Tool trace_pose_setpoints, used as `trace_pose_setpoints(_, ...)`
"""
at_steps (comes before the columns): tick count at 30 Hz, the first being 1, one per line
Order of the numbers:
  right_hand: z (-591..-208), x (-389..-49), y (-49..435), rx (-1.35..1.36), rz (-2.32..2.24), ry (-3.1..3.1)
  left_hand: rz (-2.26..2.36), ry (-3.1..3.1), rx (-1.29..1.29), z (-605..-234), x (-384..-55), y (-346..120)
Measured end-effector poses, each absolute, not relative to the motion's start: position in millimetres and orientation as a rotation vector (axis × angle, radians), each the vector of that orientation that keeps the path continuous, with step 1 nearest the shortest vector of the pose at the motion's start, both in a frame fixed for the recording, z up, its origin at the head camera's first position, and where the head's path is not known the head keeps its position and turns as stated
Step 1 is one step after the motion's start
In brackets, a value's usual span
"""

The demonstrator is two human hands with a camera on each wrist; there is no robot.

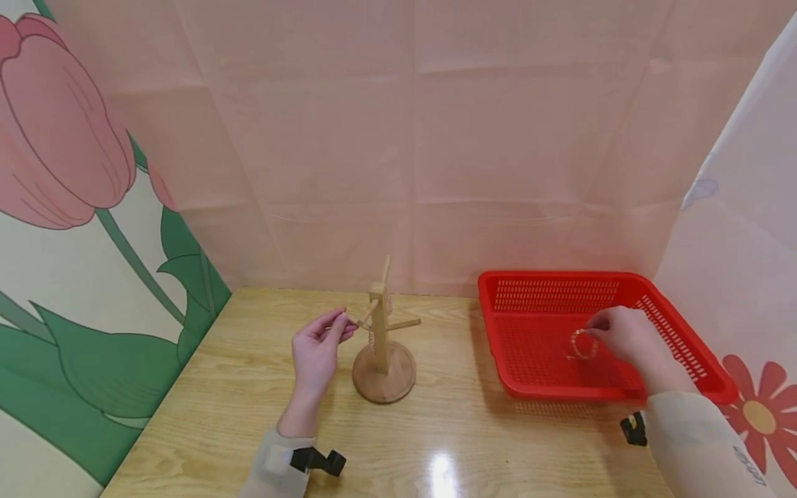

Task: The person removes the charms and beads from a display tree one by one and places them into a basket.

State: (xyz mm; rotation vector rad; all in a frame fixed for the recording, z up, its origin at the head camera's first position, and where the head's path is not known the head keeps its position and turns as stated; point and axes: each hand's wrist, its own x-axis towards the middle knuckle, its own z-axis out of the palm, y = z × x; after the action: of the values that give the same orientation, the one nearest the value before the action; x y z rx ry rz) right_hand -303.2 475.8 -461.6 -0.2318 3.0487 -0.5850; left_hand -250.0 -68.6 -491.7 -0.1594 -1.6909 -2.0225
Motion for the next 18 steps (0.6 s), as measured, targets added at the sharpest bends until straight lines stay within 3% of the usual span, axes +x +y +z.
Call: trace_pose_setpoints(18, -458.8, -298.6, 485.0, -0.060, -0.679, 3.009, -2.026, -1.692, -0.164, -492.2, -250.2, -69.4)
